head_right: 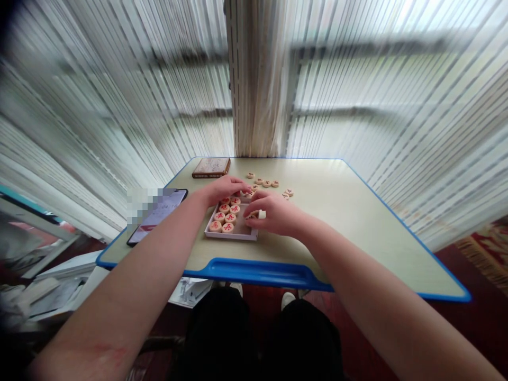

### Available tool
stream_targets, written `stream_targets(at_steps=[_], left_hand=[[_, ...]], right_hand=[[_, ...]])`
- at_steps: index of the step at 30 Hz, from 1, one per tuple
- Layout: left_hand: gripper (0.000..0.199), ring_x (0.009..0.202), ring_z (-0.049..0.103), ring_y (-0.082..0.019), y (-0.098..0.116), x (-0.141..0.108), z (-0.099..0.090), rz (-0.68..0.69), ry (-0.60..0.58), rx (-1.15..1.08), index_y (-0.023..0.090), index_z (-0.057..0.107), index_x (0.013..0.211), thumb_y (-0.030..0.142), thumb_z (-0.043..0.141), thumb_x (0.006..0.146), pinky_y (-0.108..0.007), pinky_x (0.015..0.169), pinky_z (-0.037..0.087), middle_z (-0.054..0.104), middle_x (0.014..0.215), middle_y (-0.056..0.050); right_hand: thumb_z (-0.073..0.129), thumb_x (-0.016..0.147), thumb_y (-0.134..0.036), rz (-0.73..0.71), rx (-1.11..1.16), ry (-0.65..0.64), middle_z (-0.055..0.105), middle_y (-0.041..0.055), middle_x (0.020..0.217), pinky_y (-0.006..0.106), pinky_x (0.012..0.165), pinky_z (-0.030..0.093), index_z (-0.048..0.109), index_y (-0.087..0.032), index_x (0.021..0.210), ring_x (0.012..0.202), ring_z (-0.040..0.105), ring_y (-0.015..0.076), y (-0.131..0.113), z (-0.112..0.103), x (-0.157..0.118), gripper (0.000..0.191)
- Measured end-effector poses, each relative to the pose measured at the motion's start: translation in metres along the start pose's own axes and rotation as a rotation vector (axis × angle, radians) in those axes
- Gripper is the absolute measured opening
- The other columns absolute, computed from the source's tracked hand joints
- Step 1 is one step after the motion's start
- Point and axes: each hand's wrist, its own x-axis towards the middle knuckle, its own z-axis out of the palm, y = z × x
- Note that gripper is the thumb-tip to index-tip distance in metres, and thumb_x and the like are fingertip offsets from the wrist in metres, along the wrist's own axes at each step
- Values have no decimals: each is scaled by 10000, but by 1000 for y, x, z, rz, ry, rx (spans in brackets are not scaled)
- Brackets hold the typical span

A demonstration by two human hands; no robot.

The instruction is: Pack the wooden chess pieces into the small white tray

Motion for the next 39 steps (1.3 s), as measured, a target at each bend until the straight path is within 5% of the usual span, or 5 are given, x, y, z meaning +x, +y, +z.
stream_targets(at_steps=[9,13,17,31,39], left_hand=[[239,559,402,-83,-1,2,-1,-26,13,1,145,716,698,362,721,597,-248,528,303,582,635,-1],[244,569,422,-92,-1,2,-1,-14,34,-11,146,719,711,357,726,588,-246,529,302,590,624,-8],[274,593,445,-98,0,1,-1,-20,25,-11,143,717,721,373,735,574,-243,543,306,590,626,-5],[293,578,426,-96,2,-1,0,-31,9,18,148,718,727,394,735,568,-253,537,284,575,621,-4],[238,610,445,-103,2,-4,-3,-38,-22,56,157,731,689,376,708,600,-252,539,297,657,723,-41]], right_hand=[[495,790,-161,281,-124,509,645,101,1014,340,794,501,707,-153,950,807,614,183,51,-11,12,266],[489,826,-201,317,-268,359,638,97,1182,397,1003,419,662,-174,1119,1112,561,236,80,-6,14,341],[458,880,-284,369,-363,202,645,102,1198,388,1036,381,679,-162,1104,1144,541,236,86,-3,17,338],[579,784,-382,650,-230,279,715,76,914,347,844,454,716,-177,1014,836,618,206,80,-9,21,337],[556,790,-349,548,-298,261,702,60,819,382,912,422,720,-191,874,841,610,198,84,-9,22,242]])
